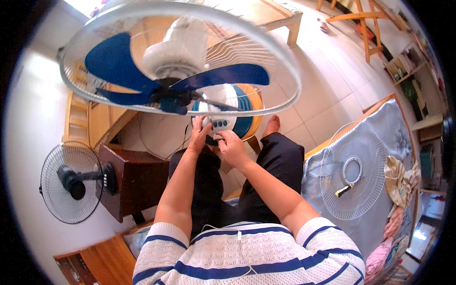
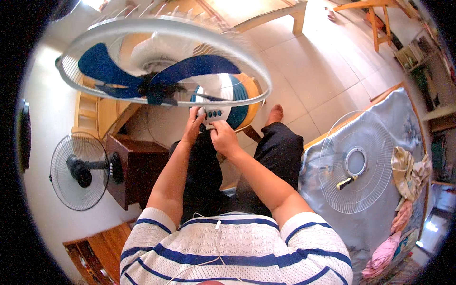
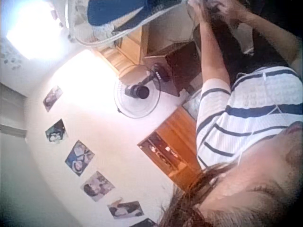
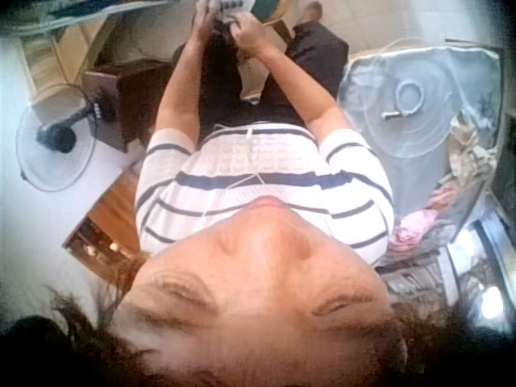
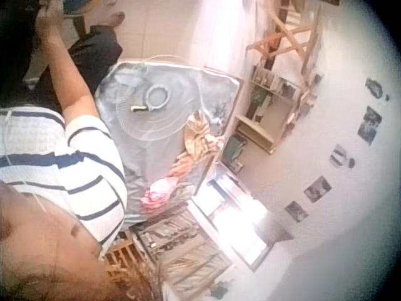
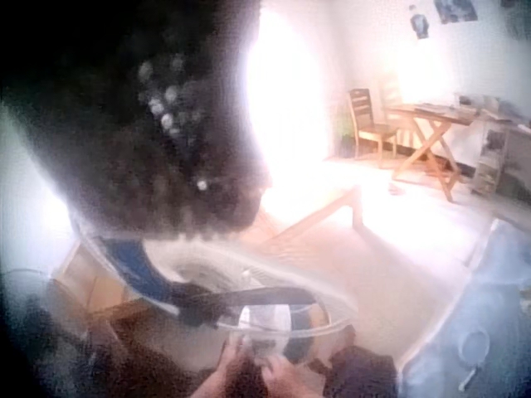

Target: The person wipes the fan motor shaft with a cloth, then attaches a white fan blade to the shaft. They secure the blade with a blue nut and attach the front wire cage to the fan body.

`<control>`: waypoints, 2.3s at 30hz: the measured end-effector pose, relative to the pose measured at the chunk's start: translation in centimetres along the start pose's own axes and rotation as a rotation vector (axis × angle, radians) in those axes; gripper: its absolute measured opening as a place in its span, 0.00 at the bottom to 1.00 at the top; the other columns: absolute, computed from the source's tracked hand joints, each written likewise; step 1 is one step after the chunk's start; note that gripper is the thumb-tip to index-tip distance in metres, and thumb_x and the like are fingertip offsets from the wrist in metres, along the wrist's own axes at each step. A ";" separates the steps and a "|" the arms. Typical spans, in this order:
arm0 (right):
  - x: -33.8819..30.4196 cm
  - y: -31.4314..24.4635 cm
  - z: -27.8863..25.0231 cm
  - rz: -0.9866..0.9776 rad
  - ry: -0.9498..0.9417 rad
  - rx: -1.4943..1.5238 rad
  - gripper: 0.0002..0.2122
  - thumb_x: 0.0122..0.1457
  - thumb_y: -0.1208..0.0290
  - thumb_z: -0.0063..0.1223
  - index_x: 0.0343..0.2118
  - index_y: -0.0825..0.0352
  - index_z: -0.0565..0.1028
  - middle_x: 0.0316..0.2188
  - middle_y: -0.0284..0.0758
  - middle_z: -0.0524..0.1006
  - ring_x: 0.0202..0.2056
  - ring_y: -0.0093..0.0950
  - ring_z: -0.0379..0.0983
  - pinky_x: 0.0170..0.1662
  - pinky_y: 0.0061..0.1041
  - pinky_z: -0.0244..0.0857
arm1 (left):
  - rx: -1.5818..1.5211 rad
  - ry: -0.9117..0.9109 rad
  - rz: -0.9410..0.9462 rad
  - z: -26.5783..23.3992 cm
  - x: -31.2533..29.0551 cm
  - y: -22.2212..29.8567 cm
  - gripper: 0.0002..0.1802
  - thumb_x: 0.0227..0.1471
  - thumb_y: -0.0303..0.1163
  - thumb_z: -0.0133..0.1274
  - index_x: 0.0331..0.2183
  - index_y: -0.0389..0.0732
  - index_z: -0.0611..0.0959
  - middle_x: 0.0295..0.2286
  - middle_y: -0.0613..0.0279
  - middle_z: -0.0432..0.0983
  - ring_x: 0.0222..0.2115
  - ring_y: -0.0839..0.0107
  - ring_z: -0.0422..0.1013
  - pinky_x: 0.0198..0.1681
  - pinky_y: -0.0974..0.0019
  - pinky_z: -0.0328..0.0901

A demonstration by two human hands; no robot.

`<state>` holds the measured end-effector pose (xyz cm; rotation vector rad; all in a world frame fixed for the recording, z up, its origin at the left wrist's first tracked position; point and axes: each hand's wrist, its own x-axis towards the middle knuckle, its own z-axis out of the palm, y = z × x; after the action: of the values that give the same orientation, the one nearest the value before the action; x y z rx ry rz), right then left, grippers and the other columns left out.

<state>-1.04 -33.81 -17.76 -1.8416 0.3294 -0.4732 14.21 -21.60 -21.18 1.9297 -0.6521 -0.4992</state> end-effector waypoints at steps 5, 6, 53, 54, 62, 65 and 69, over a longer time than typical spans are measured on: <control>-0.7 1.0 1.4 -0.156 -0.109 -0.134 0.11 0.51 0.75 0.45 0.36 0.68 0.76 0.37 0.45 0.73 0.39 0.44 0.70 0.43 0.36 0.65 | 0.182 0.168 0.045 2.3 -1.1 0.4 0.43 0.42 0.44 0.60 0.58 0.43 0.62 0.60 0.39 0.43 0.62 0.46 0.36 0.62 0.51 0.39; -0.9 0.5 1.0 -0.202 -0.068 -0.129 0.11 0.51 0.78 0.46 0.38 0.67 0.76 0.36 0.44 0.72 0.39 0.43 0.70 0.43 0.35 0.65 | 0.262 0.174 0.036 2.5 -1.2 -0.1 0.44 0.42 0.43 0.60 0.58 0.43 0.61 0.61 0.40 0.42 0.63 0.46 0.35 0.61 0.48 0.38; 9.7 8.5 -4.6 -0.520 -0.040 -0.365 0.14 0.48 0.76 0.51 0.40 0.65 0.76 0.43 0.39 0.75 0.45 0.40 0.69 0.49 0.34 0.61 | 0.575 -0.028 -0.140 2.2 -0.7 4.3 0.65 0.30 0.51 0.70 0.61 0.40 0.47 0.57 0.24 0.34 0.58 0.30 0.37 0.60 0.44 0.43; 10.4 7.9 -4.8 -0.550 -0.102 -0.272 0.13 0.48 0.78 0.50 0.38 0.64 0.77 0.41 0.39 0.77 0.43 0.39 0.71 0.48 0.35 0.63 | 0.594 -0.038 -0.167 2.2 -0.8 4.6 0.66 0.30 0.52 0.69 0.61 0.40 0.46 0.58 0.25 0.31 0.59 0.31 0.33 0.60 0.44 0.43; 12.6 5.5 -5.2 -0.354 -0.144 0.095 0.09 0.54 0.71 0.51 0.38 0.66 0.76 0.37 0.40 0.76 0.41 0.36 0.72 0.44 0.29 0.65 | 0.632 -0.035 -0.254 3.2 -2.3 5.0 0.66 0.31 0.52 0.69 0.61 0.42 0.45 0.59 0.28 0.28 0.60 0.32 0.31 0.60 0.44 0.43; 14.2 5.9 -5.2 -0.499 -0.200 -0.271 0.12 0.52 0.69 0.52 0.38 0.67 0.73 0.39 0.43 0.73 0.43 0.42 0.68 0.46 0.32 0.63 | 0.580 0.012 -0.199 2.8 -1.3 4.7 0.66 0.30 0.53 0.69 0.61 0.42 0.46 0.59 0.29 0.27 0.60 0.33 0.30 0.60 0.45 0.42; 13.7 4.3 -3.3 -0.581 0.044 -0.511 0.16 0.49 0.66 0.57 0.39 0.68 0.73 0.39 0.42 0.74 0.41 0.42 0.69 0.44 0.38 0.62 | 0.627 -0.009 -0.249 2.9 -1.7 4.4 0.66 0.30 0.54 0.68 0.61 0.40 0.47 0.59 0.31 0.26 0.61 0.35 0.30 0.60 0.44 0.43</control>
<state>9.45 -44.04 -18.84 -2.4329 -0.0803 -0.8883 10.14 -24.08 -18.27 2.6232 -0.6230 -0.4933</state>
